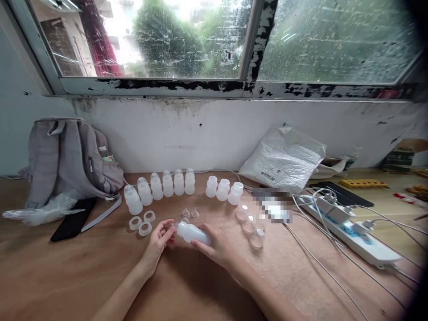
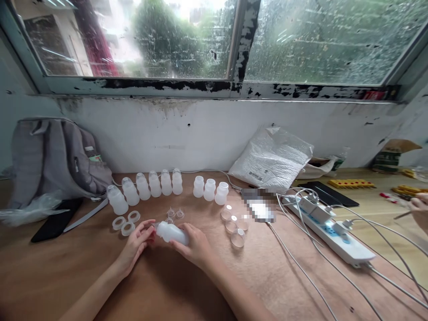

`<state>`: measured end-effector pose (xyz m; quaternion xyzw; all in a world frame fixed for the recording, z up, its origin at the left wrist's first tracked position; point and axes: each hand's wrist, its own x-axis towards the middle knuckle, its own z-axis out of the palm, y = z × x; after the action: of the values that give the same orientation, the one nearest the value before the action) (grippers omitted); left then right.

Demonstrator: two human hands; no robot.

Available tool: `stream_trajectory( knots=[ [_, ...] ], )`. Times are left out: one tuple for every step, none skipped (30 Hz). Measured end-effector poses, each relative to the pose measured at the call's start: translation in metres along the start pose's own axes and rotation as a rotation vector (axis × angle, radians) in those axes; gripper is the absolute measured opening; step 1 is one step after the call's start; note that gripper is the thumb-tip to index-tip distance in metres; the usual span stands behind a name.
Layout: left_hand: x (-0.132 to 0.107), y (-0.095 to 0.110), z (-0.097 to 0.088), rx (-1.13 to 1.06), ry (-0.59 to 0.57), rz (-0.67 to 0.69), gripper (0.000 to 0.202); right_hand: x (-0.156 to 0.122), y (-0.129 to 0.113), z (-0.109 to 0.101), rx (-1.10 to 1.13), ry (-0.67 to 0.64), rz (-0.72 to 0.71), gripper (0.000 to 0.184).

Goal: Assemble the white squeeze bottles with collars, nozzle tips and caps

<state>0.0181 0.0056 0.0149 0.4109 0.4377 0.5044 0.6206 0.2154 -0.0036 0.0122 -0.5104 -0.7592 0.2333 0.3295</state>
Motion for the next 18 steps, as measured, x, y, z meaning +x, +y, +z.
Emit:
stream_trajectory(
  knots=[
    [-0.001, 0.001, 0.002, -0.01, 0.007, -0.019, 0.04, -0.001, 0.0, 0.001, -0.02, 0.012, -0.011, 0.034],
    [-0.002, 0.001, 0.004, -0.015, 0.011, -0.035, 0.042, -0.002, 0.0, 0.001, -0.033, 0.019, -0.023, 0.034],
    [-0.003, 0.001, 0.005, -0.015, 0.013, -0.047, 0.044, -0.003, -0.001, 0.002, -0.039, 0.02, -0.038, 0.034],
    [-0.004, 0.0, 0.006, -0.011, 0.013, -0.056, 0.043, -0.004, -0.003, 0.002, -0.04, 0.014, -0.058, 0.034],
    [-0.004, -0.002, 0.005, -0.002, 0.008, -0.059, 0.042, -0.005, -0.005, 0.002, -0.037, 0.006, -0.078, 0.034],
    [-0.003, -0.003, 0.004, 0.008, -0.004, -0.052, 0.04, -0.005, -0.008, 0.003, -0.028, 0.003, -0.092, 0.034],
    [-0.002, -0.004, 0.002, 0.015, -0.023, -0.032, 0.037, -0.006, -0.011, 0.003, -0.011, 0.003, -0.09, 0.034],
    [-0.001, -0.006, 0.0, 0.016, -0.046, -0.003, 0.035, -0.006, -0.014, 0.004, 0.023, 0.002, -0.064, 0.034],
    [-0.001, -0.006, -0.002, 0.005, -0.072, 0.029, 0.033, -0.006, -0.017, 0.004, 0.077, -0.005, -0.014, 0.033],
    [0.0, -0.007, -0.004, -0.017, -0.099, 0.056, 0.032, -0.006, -0.021, 0.005, 0.146, -0.017, 0.054, 0.032],
    [0.0, -0.006, -0.005, -0.048, -0.123, 0.071, 0.033, -0.006, -0.024, 0.005, 0.217, -0.032, 0.129, 0.03],
    [0.0, -0.006, -0.005, -0.085, -0.142, 0.072, 0.035, -0.006, -0.027, 0.006, 0.279, -0.05, 0.197, 0.029],
    [0.0, -0.005, -0.005, -0.126, -0.157, 0.062, 0.039, -0.007, -0.029, 0.007, 0.322, -0.061, 0.246, 0.029],
    [-0.001, -0.004, -0.004, -0.171, -0.168, 0.043, 0.042, -0.007, -0.031, 0.009, 0.339, -0.061, 0.263, 0.028],
    [-0.003, -0.004, -0.001, -0.218, -0.176, 0.012, 0.046, -0.009, -0.032, 0.011, 0.331, -0.047, 0.244, 0.028],
    [-0.005, -0.004, 0.002, -0.265, -0.179, -0.031, 0.048, -0.01, -0.032, 0.013, 0.304, -0.026, 0.194, 0.029],
    [-0.006, -0.005, 0.005, -0.31, -0.176, -0.082, 0.051, -0.012, -0.031, 0.015, 0.264, -0.003, 0.128, 0.031],
    [-0.009, -0.006, 0.009, -0.345, -0.161, -0.133, 0.052, -0.013, -0.031, 0.018, 0.219, 0.015, 0.058, 0.034]
  ],
)
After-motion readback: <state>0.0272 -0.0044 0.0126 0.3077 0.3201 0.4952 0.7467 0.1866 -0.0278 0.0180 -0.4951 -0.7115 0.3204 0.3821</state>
